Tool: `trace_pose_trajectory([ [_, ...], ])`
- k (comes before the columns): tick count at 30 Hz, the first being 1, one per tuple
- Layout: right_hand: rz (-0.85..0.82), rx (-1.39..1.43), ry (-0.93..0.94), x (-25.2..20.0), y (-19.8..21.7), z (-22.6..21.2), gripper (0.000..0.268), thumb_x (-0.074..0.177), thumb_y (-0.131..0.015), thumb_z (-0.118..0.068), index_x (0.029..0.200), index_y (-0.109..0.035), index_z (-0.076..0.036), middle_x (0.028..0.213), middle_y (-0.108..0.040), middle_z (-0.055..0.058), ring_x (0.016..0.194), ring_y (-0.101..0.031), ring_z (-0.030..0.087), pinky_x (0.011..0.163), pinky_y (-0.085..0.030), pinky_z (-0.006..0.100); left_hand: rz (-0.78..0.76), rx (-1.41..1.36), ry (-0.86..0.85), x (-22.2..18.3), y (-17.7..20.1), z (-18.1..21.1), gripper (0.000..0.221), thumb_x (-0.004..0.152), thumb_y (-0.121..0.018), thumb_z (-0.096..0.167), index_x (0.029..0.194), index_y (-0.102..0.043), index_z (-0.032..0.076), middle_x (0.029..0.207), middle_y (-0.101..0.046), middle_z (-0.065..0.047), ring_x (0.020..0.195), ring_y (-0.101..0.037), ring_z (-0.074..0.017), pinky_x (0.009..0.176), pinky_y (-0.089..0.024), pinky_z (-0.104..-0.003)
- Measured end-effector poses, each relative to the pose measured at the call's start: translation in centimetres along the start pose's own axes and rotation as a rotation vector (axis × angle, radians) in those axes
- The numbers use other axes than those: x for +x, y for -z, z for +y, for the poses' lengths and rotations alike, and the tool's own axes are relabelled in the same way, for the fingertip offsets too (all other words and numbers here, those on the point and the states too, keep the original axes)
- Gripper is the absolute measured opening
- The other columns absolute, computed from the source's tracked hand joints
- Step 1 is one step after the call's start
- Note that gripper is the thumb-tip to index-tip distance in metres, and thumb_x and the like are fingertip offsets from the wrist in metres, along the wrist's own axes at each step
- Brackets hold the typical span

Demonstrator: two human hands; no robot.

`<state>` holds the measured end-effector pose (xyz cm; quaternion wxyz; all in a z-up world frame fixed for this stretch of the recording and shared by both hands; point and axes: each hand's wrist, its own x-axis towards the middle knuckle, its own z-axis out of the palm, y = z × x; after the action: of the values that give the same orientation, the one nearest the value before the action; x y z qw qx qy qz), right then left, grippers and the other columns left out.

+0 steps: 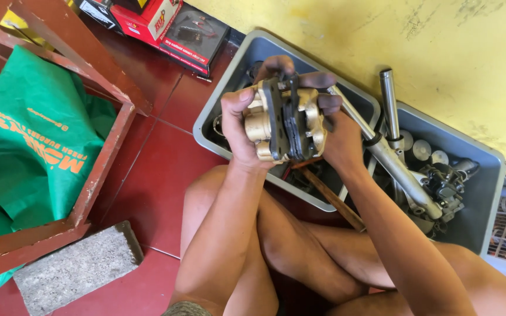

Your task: Disassembling a motorcycle brake caliper using pliers, a hammer, and a screwdriver while sitting on the floor.

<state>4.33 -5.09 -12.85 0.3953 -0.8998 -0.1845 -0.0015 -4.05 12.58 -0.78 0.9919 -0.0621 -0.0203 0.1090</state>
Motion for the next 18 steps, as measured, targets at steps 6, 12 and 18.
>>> trace_pose_trajectory([
  [6,0.174,0.344,0.212,-3.6,8.4,-8.3,0.010,0.114,-0.038,0.002,0.123,-0.043,0.003,0.116,-0.066,0.023,0.108,-0.070,0.030,0.105,-0.059,0.039,-0.466,0.061,0.238,1.7,6.7,0.1,0.051,0.099,-0.053,0.039,0.137,-0.063,0.006,0.135,-0.065,-0.031,0.129,-0.062,-0.0459,0.119,-0.044,-0.057],
  [12,0.240,0.268,0.096,-8.6,16.0,-8.5,0.027,0.124,-0.032,-0.005,0.145,-0.048,0.001,0.078,-0.048,0.007,0.054,-0.036,0.010,0.052,-0.034,0.023,-0.495,0.271,0.283,1.6,6.5,-3.1,0.038,0.097,-0.056,0.032,0.117,-0.064,0.001,0.119,-0.066,-0.029,0.118,-0.061,-0.0387,0.105,-0.048,-0.050],
  [18,0.258,0.557,-0.265,-9.5,17.8,-0.5,0.039,0.107,-0.043,0.007,0.141,-0.043,-0.013,0.094,-0.058,0.011,0.054,-0.041,0.007,0.045,-0.030,0.018,-0.016,-0.024,0.530,0.8,10.6,-7.9,0.072,0.099,-0.048,0.058,0.130,-0.062,-0.006,0.125,-0.065,-0.032,0.122,-0.062,-0.0484,0.079,-0.062,-0.049],
])
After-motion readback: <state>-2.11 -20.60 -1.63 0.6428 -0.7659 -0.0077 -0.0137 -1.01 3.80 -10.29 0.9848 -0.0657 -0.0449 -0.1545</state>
